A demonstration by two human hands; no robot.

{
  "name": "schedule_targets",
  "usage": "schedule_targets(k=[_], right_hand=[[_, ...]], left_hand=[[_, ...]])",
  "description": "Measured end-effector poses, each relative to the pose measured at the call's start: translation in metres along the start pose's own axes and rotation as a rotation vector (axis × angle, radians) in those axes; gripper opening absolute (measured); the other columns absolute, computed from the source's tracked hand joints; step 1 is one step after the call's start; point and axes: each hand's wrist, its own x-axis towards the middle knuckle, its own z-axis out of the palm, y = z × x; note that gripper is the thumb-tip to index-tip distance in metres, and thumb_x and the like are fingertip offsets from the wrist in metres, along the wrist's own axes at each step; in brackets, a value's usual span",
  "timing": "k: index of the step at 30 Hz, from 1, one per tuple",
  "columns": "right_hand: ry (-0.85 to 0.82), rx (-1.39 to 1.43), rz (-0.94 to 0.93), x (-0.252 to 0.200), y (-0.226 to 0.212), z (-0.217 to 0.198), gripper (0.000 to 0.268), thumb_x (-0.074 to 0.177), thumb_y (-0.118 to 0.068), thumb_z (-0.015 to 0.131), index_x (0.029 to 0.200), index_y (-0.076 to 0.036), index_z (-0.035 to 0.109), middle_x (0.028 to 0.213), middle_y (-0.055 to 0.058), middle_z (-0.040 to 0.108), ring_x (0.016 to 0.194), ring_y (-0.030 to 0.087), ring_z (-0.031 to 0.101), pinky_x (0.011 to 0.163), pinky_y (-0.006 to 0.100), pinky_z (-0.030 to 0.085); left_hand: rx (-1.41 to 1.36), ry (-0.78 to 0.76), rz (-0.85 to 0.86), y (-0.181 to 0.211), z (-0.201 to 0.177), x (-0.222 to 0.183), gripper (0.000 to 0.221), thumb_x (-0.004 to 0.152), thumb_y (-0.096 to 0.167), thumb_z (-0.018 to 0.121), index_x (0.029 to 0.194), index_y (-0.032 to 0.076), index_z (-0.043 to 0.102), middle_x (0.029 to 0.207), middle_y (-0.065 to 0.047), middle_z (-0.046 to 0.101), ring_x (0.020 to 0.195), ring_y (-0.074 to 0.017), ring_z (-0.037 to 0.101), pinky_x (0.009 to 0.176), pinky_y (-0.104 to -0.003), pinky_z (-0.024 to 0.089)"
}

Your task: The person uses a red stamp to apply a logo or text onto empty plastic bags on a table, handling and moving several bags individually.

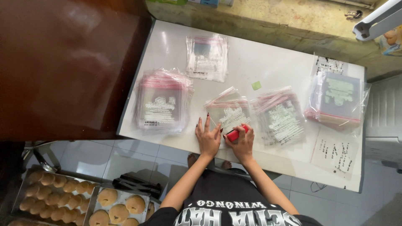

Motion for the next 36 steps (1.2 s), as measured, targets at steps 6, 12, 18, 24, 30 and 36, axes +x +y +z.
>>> schedule_targets(k=[6, 12, 18, 24, 30, 36], right_hand=[[-0.031, -0.023, 0.032, 0.015, -0.017, -0.032, 0.060, 0.071, -0.033, 0.086, 0.120, -0.012, 0.059, 0.126, 0.017, 0.052, 0.125, 0.036, 0.049, 0.101, 0.052, 0.034], [0.200, 0.126, 0.113, 0.003, 0.039, -0.090, 0.053, 0.084, -0.020, 0.083, 0.127, -0.007, 0.055, 0.133, 0.018, 0.046, 0.132, 0.035, 0.044, 0.114, 0.049, 0.036], [0.376, 0.139, 0.231, -0.018, 0.061, -0.125, 0.053, 0.090, -0.018, 0.084, 0.129, -0.005, 0.049, 0.131, 0.016, 0.043, 0.129, 0.033, 0.045, 0.114, 0.046, 0.038], [0.433, 0.113, 0.219, -0.039, 0.069, -0.141, 0.052, 0.091, -0.018, 0.083, 0.129, -0.006, 0.049, 0.133, 0.014, 0.047, 0.132, 0.032, 0.044, 0.117, 0.046, 0.038], [0.467, 0.072, 0.309, -0.056, 0.090, -0.160, 0.055, 0.089, -0.023, 0.084, 0.129, -0.005, 0.050, 0.135, 0.016, 0.044, 0.129, 0.032, 0.046, 0.111, 0.045, 0.042], [0.379, -0.077, 0.368, -0.076, 0.134, -0.164, 0.065, 0.086, -0.031, 0.086, 0.136, -0.006, 0.051, 0.140, 0.021, 0.043, 0.137, 0.038, 0.043, 0.118, 0.048, 0.038]], left_hand=[[0.038, -0.050, 0.005, 0.007, -0.006, 0.004, 0.040, 0.090, 0.038, 0.070, 0.128, 0.025, 0.074, 0.160, -0.014, 0.036, 0.148, -0.0463, 0.023, 0.115, -0.062, 0.021], [0.067, -0.060, 0.011, 0.001, 0.002, 0.002, 0.033, 0.093, 0.036, 0.069, 0.124, 0.030, 0.076, 0.162, -0.010, 0.036, 0.149, -0.0461, 0.024, 0.117, -0.061, 0.021], [0.018, -0.022, 0.061, -0.002, 0.000, -0.004, 0.029, 0.094, 0.035, 0.069, 0.121, 0.031, 0.077, 0.163, -0.008, 0.036, 0.150, -0.0436, 0.025, 0.118, -0.064, 0.018], [0.020, 0.097, 0.187, 0.013, -0.023, -0.004, 0.032, 0.095, 0.032, 0.070, 0.127, 0.032, 0.075, 0.154, -0.008, 0.045, 0.143, -0.0371, 0.035, 0.113, -0.064, 0.020], [-0.304, -0.036, 0.040, 0.016, -0.018, -0.010, 0.041, 0.096, 0.020, 0.074, 0.136, 0.028, 0.071, 0.112, -0.011, 0.066, 0.105, -0.0258, 0.059, 0.096, -0.044, 0.046], [-1.236, -0.107, -0.292, 0.009, 0.029, -0.013, 0.040, 0.100, 0.000, 0.059, 0.141, 0.003, 0.062, 0.126, -0.013, 0.072, 0.107, -0.0133, 0.070, 0.099, -0.029, 0.057]])
